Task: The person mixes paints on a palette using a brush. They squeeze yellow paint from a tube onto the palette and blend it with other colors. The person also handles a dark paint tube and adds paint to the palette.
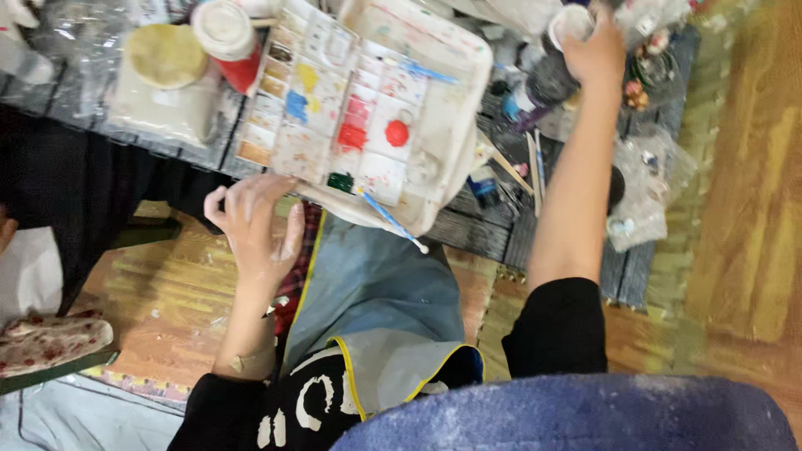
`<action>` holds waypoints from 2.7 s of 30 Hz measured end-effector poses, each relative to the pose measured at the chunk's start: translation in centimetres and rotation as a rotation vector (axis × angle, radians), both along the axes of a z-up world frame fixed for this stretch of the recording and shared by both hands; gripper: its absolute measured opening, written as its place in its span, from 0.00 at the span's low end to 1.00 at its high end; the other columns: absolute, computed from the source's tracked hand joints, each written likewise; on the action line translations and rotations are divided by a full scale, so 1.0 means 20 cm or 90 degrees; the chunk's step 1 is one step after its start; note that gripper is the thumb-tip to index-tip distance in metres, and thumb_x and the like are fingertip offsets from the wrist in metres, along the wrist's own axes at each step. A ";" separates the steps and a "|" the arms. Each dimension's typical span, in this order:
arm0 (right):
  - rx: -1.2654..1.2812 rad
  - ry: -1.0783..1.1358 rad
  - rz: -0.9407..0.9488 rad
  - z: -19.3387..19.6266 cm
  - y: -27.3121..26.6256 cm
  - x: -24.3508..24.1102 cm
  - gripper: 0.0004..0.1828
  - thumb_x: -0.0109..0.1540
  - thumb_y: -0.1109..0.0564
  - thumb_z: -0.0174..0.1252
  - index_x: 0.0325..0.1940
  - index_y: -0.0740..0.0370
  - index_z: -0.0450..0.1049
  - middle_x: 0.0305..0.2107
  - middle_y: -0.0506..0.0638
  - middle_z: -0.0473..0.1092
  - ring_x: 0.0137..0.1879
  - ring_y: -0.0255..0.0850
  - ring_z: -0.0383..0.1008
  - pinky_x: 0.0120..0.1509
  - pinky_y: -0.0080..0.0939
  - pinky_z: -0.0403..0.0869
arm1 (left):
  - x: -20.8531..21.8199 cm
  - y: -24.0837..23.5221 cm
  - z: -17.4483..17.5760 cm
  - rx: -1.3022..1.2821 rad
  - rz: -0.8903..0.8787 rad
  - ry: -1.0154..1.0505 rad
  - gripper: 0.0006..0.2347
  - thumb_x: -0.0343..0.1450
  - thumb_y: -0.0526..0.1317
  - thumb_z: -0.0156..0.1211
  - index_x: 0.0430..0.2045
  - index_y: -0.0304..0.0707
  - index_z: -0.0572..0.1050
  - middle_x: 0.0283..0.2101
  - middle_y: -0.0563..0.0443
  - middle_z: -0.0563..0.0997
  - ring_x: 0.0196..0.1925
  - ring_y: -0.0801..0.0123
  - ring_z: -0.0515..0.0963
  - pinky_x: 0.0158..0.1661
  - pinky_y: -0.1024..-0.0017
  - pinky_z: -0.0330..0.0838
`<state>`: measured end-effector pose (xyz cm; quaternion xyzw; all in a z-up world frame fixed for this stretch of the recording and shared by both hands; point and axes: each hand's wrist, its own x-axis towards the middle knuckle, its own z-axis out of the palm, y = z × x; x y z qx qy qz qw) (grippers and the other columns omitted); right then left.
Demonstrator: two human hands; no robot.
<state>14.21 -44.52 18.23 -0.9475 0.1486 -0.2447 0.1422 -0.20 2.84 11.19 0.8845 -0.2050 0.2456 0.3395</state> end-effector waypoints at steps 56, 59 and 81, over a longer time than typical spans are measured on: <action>-0.059 -0.240 -0.240 0.00 -0.07 0.18 0.35 0.55 0.47 0.79 0.57 0.58 0.67 0.54 0.60 0.67 0.59 0.60 0.71 0.59 0.57 0.71 | 1.82 0.44 -0.38 0.191 0.087 0.087 0.23 0.66 0.40 0.75 0.56 0.39 0.75 0.52 0.41 0.81 0.54 0.45 0.76 0.54 0.46 0.62; -0.026 -0.143 -0.312 -0.06 -0.16 0.23 0.37 0.54 0.42 0.81 0.56 0.57 0.68 0.52 0.61 0.69 0.57 0.60 0.71 0.57 0.57 0.70 | 1.72 0.45 -0.20 0.049 0.091 -0.033 0.23 0.73 0.37 0.71 0.61 0.32 0.70 0.55 0.38 0.79 0.57 0.44 0.75 0.55 0.52 0.67; 0.032 -0.004 0.047 -0.14 -0.32 0.29 0.40 0.55 0.55 0.76 0.68 0.59 0.65 0.59 0.61 0.70 0.64 0.60 0.69 0.68 0.53 0.66 | 0.68 -0.20 0.48 0.153 -0.221 -0.078 0.25 0.70 0.46 0.69 0.64 0.50 0.73 0.54 0.52 0.74 0.54 0.59 0.72 0.58 0.54 0.58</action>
